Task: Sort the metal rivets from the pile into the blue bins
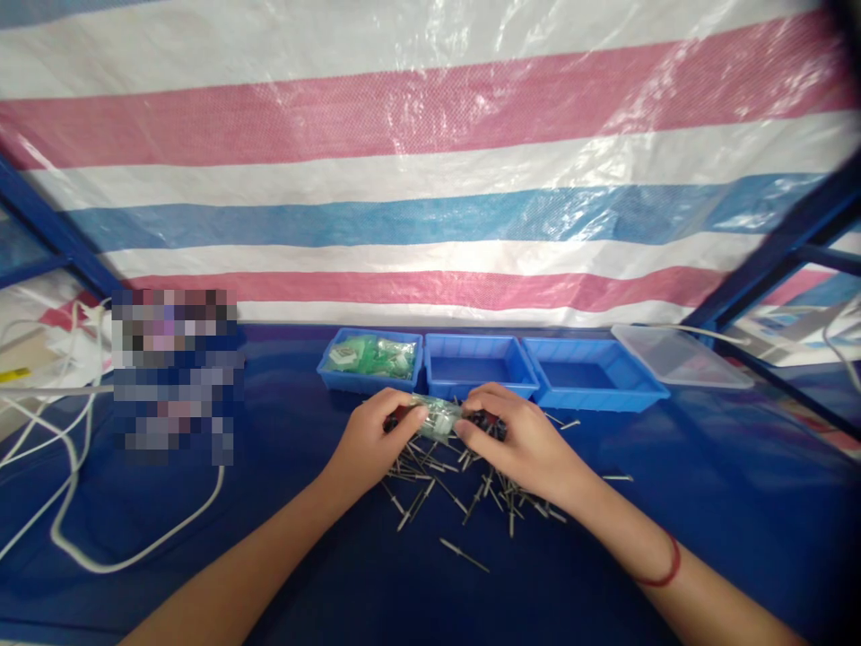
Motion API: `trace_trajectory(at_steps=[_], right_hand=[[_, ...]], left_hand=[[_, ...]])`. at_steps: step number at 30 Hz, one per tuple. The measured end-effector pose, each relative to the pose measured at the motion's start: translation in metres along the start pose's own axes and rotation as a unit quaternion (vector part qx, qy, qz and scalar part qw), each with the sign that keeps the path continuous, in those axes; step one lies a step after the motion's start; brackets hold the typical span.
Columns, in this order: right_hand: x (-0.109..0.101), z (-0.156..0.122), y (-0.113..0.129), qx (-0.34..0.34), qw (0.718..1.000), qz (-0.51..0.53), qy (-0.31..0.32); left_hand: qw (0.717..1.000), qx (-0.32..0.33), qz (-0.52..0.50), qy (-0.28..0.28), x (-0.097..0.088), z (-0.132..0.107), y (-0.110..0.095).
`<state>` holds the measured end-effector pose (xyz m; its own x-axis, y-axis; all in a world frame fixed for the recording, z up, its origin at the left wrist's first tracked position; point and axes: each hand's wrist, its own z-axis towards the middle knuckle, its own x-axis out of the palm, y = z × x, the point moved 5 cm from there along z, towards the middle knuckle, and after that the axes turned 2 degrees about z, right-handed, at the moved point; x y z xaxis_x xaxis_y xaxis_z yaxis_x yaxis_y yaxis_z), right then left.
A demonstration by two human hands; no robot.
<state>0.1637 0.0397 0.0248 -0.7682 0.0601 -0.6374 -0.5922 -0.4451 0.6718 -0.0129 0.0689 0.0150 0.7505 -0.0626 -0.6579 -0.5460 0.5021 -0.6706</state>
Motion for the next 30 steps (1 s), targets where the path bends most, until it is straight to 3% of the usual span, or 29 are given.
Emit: trace_trajectory(at_steps=[6, 12, 17, 21, 25, 30], right_hand=[[0.005, -0.002, -0.006, 0.068, 0.99, 0.119, 0.013], [0.007, -0.003, -0.017, 0.15, 0.955, 0.254, 0.009], [0.005, -0.003, -0.019, 0.122, 0.954, 0.273, -0.011], [0.001, -0.003, -0.016, 0.079, 0.964, 0.25, -0.046], [-0.001, -0.004, -0.012, 0.082, 0.96, 0.263, -0.046], [-0.003, -0.004, -0.009, 0.081, 0.957, 0.274, -0.045]], left_hand=[[0.992, -0.069, -0.103, 0.022, 0.006, -0.003, 0.007], [0.996, -0.062, -0.053, 0.045, 0.001, -0.004, 0.005], [0.995, -0.055, -0.066, 0.042, 0.001, -0.003, 0.002], [0.989, -0.058, -0.133, 0.037, 0.003, -0.003, 0.0], [0.978, -0.062, -0.197, 0.028, 0.002, -0.004, -0.001], [0.978, -0.061, -0.201, 0.011, -0.002, -0.006, -0.002]])
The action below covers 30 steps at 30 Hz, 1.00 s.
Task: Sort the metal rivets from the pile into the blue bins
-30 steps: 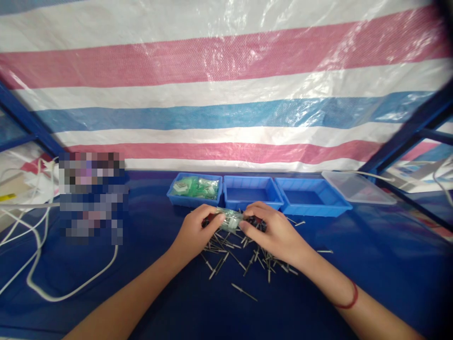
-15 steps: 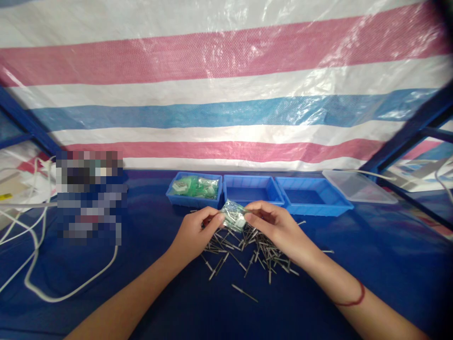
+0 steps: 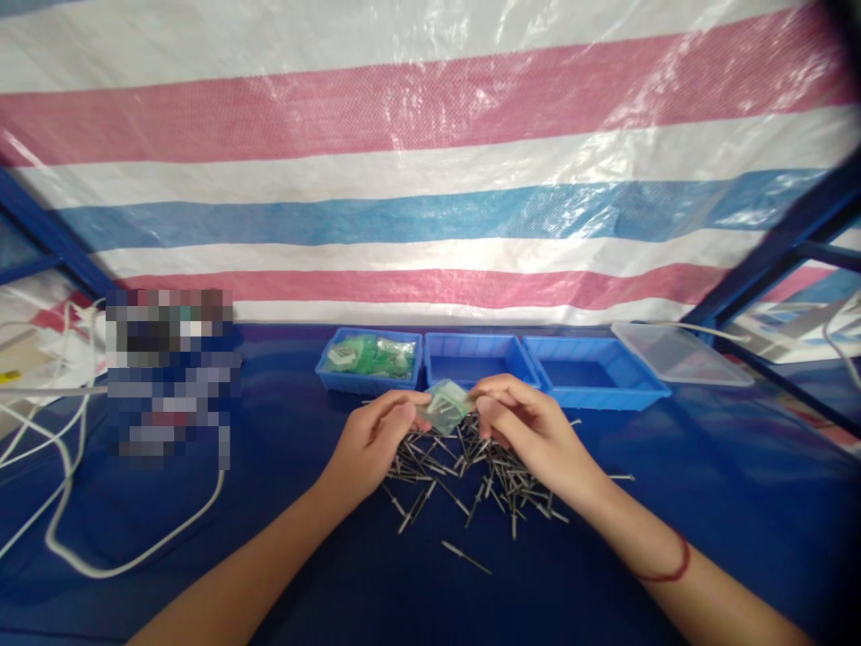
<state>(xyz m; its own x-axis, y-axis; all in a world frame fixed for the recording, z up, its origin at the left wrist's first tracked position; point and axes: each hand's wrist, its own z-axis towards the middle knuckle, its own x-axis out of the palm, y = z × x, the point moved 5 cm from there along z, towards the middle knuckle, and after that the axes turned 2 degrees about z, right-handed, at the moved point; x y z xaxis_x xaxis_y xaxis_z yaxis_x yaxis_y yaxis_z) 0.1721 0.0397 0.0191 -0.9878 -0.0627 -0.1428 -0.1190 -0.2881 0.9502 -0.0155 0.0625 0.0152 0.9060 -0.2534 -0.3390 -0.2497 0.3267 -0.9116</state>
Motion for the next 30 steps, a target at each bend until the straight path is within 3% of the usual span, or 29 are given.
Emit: trace_trajectory(at_steps=[7, 11, 13, 16, 19, 24, 27, 30], right_hand=[[0.007, -0.002, -0.002, -0.034, 0.998, -0.052, -0.005], [0.003, -0.002, 0.0, -0.044, 0.998, -0.046, -0.024], [-0.001, -0.002, 0.0, -0.045, 0.998, -0.037, -0.035], [-0.003, -0.002, -0.002, -0.043, 0.998, -0.034, -0.041], [-0.002, -0.004, -0.003, -0.037, 0.998, -0.036, -0.034], [-0.001, -0.004, 0.001, -0.037, 0.997, -0.064, -0.027], [-0.007, -0.003, 0.001, -0.046, 0.99, -0.118, -0.062], [-0.014, -0.001, 0.003, -0.097, 0.97, -0.196, -0.104]], left_hand=[[0.996, 0.047, 0.06, -0.043, 0.001, 0.001, 0.002], [0.97, 0.068, 0.162, -0.169, -0.04, 0.023, -0.004], [0.95, 0.068, 0.233, -0.196, -0.064, 0.042, -0.004], [0.915, 0.093, 0.345, -0.187, -0.085, 0.07, 0.0], [0.901, 0.108, 0.392, -0.154, -0.087, 0.084, 0.013], [0.901, 0.121, 0.408, -0.089, -0.074, 0.074, 0.024], [0.882, 0.134, 0.442, -0.088, -0.073, 0.063, 0.024], [0.872, 0.15, 0.459, -0.081, -0.076, 0.059, 0.026]])
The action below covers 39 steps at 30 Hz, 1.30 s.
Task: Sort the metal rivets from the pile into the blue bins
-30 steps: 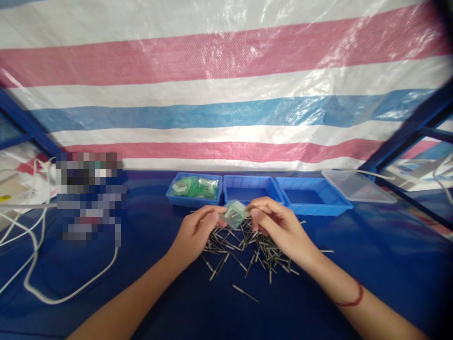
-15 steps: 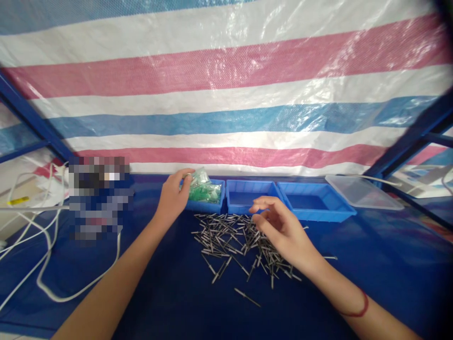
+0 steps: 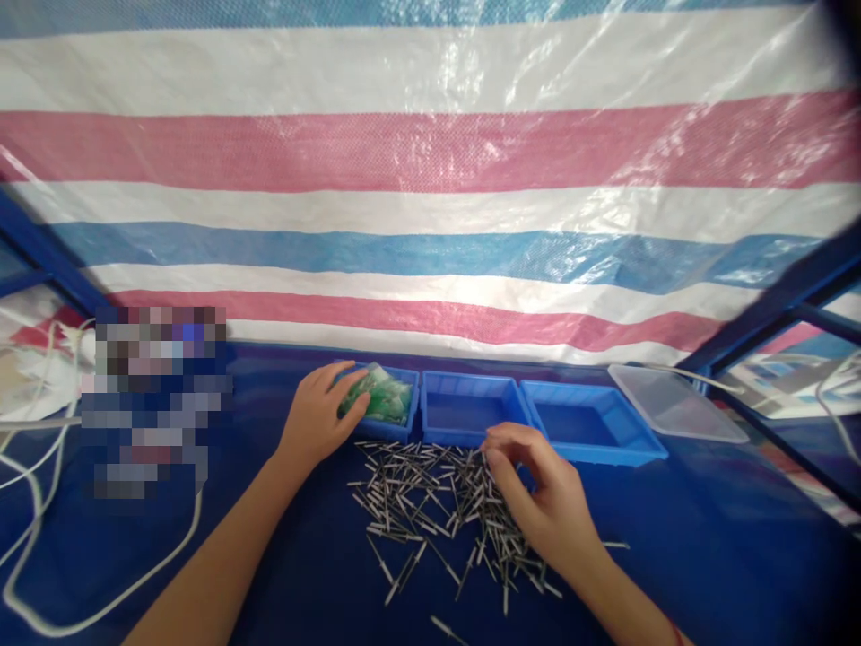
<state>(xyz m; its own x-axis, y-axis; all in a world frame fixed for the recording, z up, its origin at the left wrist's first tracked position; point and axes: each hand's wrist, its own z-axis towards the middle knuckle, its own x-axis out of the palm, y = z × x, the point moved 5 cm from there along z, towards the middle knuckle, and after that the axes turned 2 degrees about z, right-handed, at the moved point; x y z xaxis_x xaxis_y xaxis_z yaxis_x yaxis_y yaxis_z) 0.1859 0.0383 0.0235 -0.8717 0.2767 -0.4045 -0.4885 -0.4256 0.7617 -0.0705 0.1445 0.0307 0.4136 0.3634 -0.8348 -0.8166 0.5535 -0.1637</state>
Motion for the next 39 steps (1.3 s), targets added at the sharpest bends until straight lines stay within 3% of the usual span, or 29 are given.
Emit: trace_trajectory(at_steps=[4, 7, 9, 11, 14, 17, 20, 26, 34, 36, 39], right_hand=[[-0.017, 0.009, 0.008, -0.101, 0.992, -0.068, -0.046], [-0.039, 0.015, 0.02, -0.161, 0.979, -0.123, -0.028], [-0.058, 0.013, 0.022, -0.137, 0.977, -0.162, -0.028], [-0.071, 0.001, 0.021, -0.104, 0.98, -0.168, -0.022], [-0.058, -0.029, 0.015, -0.089, 0.968, -0.216, 0.096], [-0.026, -0.058, 0.004, -0.085, 0.938, -0.26, 0.212], [0.0, -0.07, 0.0, -0.079, 0.923, -0.271, 0.262], [0.015, -0.064, 0.008, -0.089, 0.934, -0.265, 0.224], [0.044, -0.048, 0.022, -0.161, 0.927, -0.274, 0.201], [0.041, -0.045, 0.024, -0.16, 0.929, -0.274, 0.193], [0.017, -0.049, 0.02, -0.141, 0.937, -0.28, 0.154]], left_hand=[[0.997, 0.032, 0.04, -0.06, -0.01, 0.002, -0.006], [0.988, 0.075, 0.019, -0.13, -0.024, 0.003, -0.034], [0.981, 0.084, -0.022, -0.172, -0.033, -0.001, -0.06], [0.985, 0.077, -0.061, -0.145, -0.036, -0.01, -0.082], [0.995, 0.057, -0.066, -0.056, -0.034, -0.036, -0.097], [0.999, 0.035, -0.024, 0.024, -0.026, -0.067, -0.087], [0.996, 0.025, 0.0, 0.086, -0.011, -0.087, -0.076], [0.988, -0.013, 0.012, 0.153, 0.012, -0.092, -0.082], [0.989, 0.03, -0.021, 0.143, 0.019, -0.092, -0.125], [0.99, 0.036, -0.032, 0.134, 0.018, -0.09, -0.134], [0.989, 0.029, -0.033, 0.141, 0.015, -0.087, -0.133]])
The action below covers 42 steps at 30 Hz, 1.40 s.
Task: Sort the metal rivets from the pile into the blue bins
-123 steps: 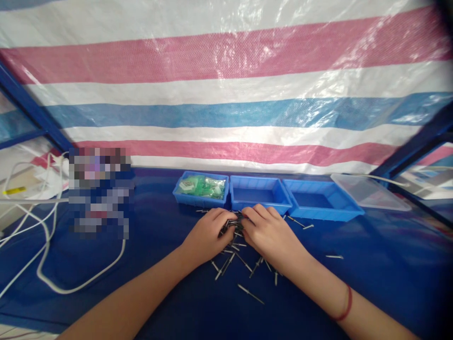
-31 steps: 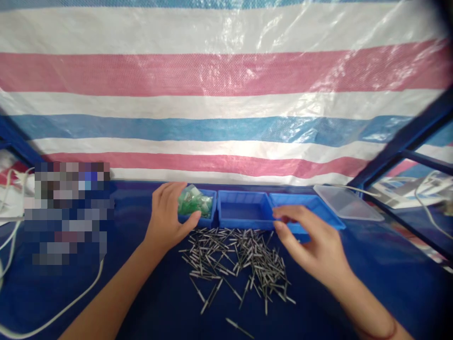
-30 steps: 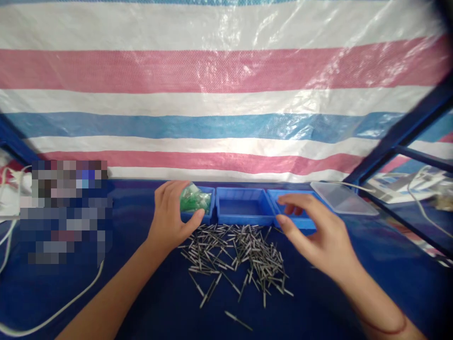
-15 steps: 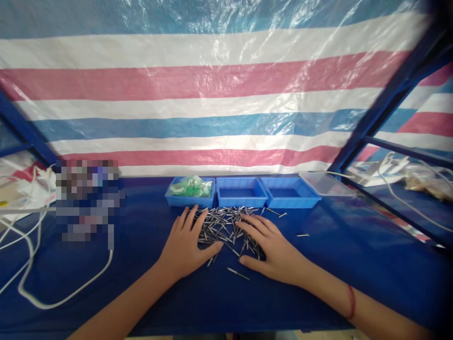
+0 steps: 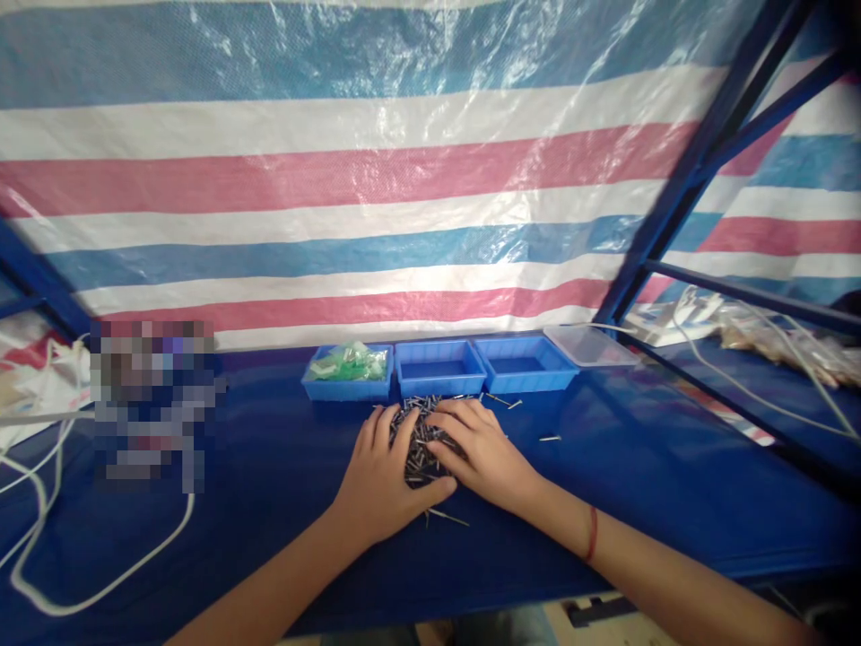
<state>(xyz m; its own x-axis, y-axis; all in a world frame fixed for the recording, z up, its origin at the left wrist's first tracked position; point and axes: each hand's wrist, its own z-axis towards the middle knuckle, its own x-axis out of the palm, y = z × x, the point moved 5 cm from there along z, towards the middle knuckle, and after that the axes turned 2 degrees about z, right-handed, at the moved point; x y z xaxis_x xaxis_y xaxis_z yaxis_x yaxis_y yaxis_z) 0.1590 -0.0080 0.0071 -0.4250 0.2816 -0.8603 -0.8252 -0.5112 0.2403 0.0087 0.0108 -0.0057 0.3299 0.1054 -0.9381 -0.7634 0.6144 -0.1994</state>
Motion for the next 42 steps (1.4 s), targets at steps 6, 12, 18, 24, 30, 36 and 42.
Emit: trace_trajectory(at_steps=[6, 12, 18, 24, 30, 36, 42], right_hand=[[-0.026, -0.05, -0.056, 0.127, 0.989, -0.061, -0.036], [-0.013, -0.045, -0.064, 0.131, 0.991, -0.034, 0.011], [-0.009, -0.033, -0.055, 0.098, 0.995, 0.027, 0.0], [-0.002, -0.026, -0.055, 0.083, 0.996, 0.024, 0.024], [-0.001, -0.022, -0.05, 0.047, 0.996, 0.055, 0.045], [0.008, -0.012, -0.045, 0.022, 0.996, 0.045, 0.077], [0.012, -0.007, -0.035, -0.011, 0.993, 0.07, 0.097]], left_hand=[[0.998, -0.017, 0.029, 0.045, 0.001, 0.003, 0.029], [0.997, -0.007, 0.031, 0.064, 0.007, 0.01, 0.022], [0.995, 0.032, -0.012, 0.09, 0.004, 0.009, 0.017], [0.99, 0.093, -0.027, 0.107, 0.001, 0.007, 0.019], [0.981, 0.141, -0.047, 0.123, 0.002, 0.011, 0.012], [0.982, 0.142, -0.051, 0.114, 0.007, 0.02, 0.007], [0.982, 0.156, -0.065, 0.079, 0.008, 0.024, 0.0]])
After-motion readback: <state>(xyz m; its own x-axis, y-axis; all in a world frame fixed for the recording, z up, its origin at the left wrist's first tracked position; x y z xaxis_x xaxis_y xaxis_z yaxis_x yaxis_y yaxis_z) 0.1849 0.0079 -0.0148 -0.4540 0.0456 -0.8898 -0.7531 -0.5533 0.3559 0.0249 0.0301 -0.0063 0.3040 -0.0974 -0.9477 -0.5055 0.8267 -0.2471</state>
